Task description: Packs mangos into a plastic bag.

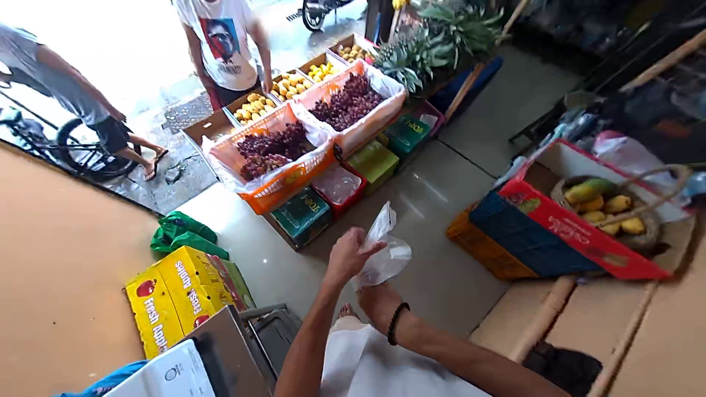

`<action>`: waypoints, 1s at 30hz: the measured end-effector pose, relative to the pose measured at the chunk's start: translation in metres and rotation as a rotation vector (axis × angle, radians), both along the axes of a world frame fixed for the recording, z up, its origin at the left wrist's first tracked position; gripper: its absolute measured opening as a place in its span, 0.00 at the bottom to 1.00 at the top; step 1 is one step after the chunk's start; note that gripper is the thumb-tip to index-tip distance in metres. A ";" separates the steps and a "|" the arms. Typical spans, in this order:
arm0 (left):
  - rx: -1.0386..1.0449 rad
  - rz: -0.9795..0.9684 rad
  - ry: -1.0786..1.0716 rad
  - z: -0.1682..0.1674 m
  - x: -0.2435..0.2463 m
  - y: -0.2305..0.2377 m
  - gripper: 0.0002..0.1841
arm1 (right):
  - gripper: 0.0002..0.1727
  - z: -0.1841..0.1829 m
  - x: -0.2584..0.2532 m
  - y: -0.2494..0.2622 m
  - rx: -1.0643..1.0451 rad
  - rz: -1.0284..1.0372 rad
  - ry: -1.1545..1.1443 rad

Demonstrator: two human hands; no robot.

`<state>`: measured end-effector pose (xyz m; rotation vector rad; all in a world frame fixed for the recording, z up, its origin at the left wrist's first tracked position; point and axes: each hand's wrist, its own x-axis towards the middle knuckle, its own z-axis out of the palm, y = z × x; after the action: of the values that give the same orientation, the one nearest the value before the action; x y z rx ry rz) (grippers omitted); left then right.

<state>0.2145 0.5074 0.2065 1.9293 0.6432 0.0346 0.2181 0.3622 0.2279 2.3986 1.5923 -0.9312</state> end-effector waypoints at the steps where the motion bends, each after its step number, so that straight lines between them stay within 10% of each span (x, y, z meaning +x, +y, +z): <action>1: 0.051 0.020 0.061 -0.001 0.006 0.014 0.25 | 0.17 -0.005 -0.001 0.018 0.005 0.031 0.000; 9: -0.052 0.607 -0.209 0.016 -0.070 0.171 0.17 | 0.46 -0.087 0.061 0.105 0.280 0.080 0.390; 16: -0.199 0.704 -0.394 0.048 -0.126 0.280 0.15 | 0.17 -0.046 0.143 0.261 0.698 -0.680 0.698; 23: 0.114 0.282 -0.350 0.117 -0.135 0.398 0.16 | 0.21 0.075 0.133 0.493 0.785 0.147 0.952; 30: 0.094 0.025 -0.374 0.074 -0.163 0.544 0.14 | 0.10 0.064 0.099 0.634 0.689 0.579 0.908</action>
<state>0.0515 1.0512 0.2803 1.9361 0.4189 0.4378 0.3166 0.9965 0.2922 1.5679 3.1169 -1.6313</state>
